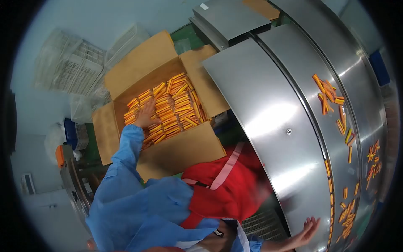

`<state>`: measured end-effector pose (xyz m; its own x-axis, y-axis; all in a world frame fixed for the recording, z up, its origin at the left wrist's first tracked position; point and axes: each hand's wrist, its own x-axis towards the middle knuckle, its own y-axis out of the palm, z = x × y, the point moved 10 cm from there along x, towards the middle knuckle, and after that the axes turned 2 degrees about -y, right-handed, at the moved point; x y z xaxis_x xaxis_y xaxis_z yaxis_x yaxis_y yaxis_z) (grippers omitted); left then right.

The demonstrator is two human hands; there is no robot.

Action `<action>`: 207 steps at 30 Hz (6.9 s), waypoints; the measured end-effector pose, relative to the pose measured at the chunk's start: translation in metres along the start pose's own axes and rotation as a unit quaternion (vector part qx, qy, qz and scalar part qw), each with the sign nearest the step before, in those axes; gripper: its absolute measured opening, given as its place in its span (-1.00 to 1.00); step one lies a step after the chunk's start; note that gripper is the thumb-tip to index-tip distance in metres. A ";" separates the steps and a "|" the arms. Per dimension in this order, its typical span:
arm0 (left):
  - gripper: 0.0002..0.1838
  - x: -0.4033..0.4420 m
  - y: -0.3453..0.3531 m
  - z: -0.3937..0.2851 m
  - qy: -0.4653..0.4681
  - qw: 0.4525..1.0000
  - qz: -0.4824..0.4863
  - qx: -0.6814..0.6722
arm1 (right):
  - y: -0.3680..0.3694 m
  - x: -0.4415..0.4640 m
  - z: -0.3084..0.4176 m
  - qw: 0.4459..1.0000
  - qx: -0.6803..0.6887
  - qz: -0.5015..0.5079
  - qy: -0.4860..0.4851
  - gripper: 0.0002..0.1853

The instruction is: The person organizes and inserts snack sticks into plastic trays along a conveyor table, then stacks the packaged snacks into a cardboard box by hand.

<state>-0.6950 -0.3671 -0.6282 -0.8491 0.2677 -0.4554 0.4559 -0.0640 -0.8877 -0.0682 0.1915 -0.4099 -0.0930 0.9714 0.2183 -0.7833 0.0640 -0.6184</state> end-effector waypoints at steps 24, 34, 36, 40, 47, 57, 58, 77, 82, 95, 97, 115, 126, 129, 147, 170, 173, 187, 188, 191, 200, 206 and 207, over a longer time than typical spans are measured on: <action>-0.47 0.043 0.003 -0.085 0.326 0.943 0.003 0.070 | 0.126 0.025 -0.001 0.988 0.137 0.074 -0.017 -0.66; -0.41 0.041 0.013 -0.093 0.378 0.923 0.004 0.067 | 0.113 0.029 -0.001 0.988 0.143 0.062 -0.003 -0.68; -0.34 0.050 0.020 -0.074 0.241 0.964 -0.017 0.109 | 0.119 0.028 -0.008 0.987 0.137 0.077 0.013 -0.67; -0.35 0.076 0.052 -0.056 0.197 0.973 0.016 0.123 | 0.121 0.028 -0.006 0.987 0.141 0.074 0.006 -0.66; -0.51 0.052 -0.009 -0.054 0.344 0.932 -0.083 -0.079 | 0.106 0.025 -0.005 0.987 0.158 0.030 0.012 -0.69; -0.61 0.028 -0.079 -0.022 0.284 0.901 -0.257 -0.204 | 0.084 0.018 -0.046 0.983 0.179 -0.003 0.048 -0.70; -0.60 0.028 -0.094 -0.025 0.280 0.905 -0.266 -0.179 | 0.082 0.019 -0.048 0.982 0.185 -0.002 0.044 -0.70; -0.15 -0.258 -0.004 -0.628 0.791 0.605 -0.019 -0.089 | 0.150 0.003 0.061 0.966 0.017 0.119 -0.230 -0.54; -0.21 -0.216 -0.007 -0.594 0.701 0.708 -0.073 0.043 | 0.150 0.020 0.036 0.960 -0.055 0.141 -0.235 -0.60; -0.83 -0.209 -0.066 -0.592 0.759 0.630 -0.152 -0.071 | 0.139 0.094 0.014 0.966 -0.103 0.122 -0.201 -0.71; -0.87 -0.194 -0.074 -0.625 0.761 0.626 -0.168 -0.040 | 0.147 0.113 0.022 0.960 -0.126 0.107 -0.228 -0.71; -0.69 -0.180 -0.073 -0.545 0.666 0.745 -0.024 -0.025 | 0.176 0.099 0.067 0.937 -0.087 0.086 -0.328 -0.74; -0.66 -0.101 -0.056 -0.514 0.523 0.813 0.085 -0.243 | 0.213 0.009 0.123 0.858 -0.018 0.295 -0.420 -0.67; -0.64 -0.152 -0.078 -0.538 0.645 0.744 -0.152 -0.087 | 0.216 0.043 0.109 0.887 -0.057 0.167 -0.427 -0.84; -0.71 -0.168 -0.055 -0.559 0.758 0.638 -0.134 -0.025 | 0.123 0.089 0.014 0.965 -0.122 0.092 -0.215 -0.62; -0.61 -0.250 -0.049 -0.560 0.750 0.616 -0.048 -0.234 | 0.218 0.085 0.080 0.908 -0.151 0.102 -0.376 -0.54; -0.63 -0.228 -0.067 -0.534 0.687 0.669 -0.071 -0.275 | 0.200 0.073 0.080 0.909 -0.174 0.052 -0.376 -0.54; -0.65 -0.186 -0.096 -0.496 0.568 0.735 -0.153 -0.338 | 0.251 0.088 0.088 0.888 -0.250 0.044 -0.383 -0.52; -0.65 -0.182 -0.098 -0.490 0.555 0.740 -0.161 -0.344 | 0.245 0.087 0.080 0.890 -0.254 0.040 -0.377 -0.52; -0.64 -0.172 -0.093 -0.474 0.518 0.756 -0.175 -0.360 | 0.215 0.088 0.065 0.912 -0.208 0.008 -0.354 -0.56; -0.64 -0.171 -0.081 -0.472 0.502 0.767 -0.154 -0.369 | 0.261 0.082 0.076 0.913 -0.210 0.130 -0.325 -0.46; -0.62 -0.157 -0.110 -0.419 0.489 0.771 -0.215 -0.347 | 0.250 0.086 0.062 0.890 -0.275 0.175 -0.317 -0.39; -0.61 -0.147 -0.116 -0.388 0.463 0.783 -0.247 -0.334 | 0.240 0.087 0.046 0.905 -0.219 0.190 -0.311 -0.41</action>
<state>-0.5191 -0.0257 -0.4322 -0.5486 0.7032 0.4523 0.4331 0.7018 -0.5656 -0.2928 0.2803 -0.5044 -0.7389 0.6349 0.2256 -0.3160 -0.0308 -0.9483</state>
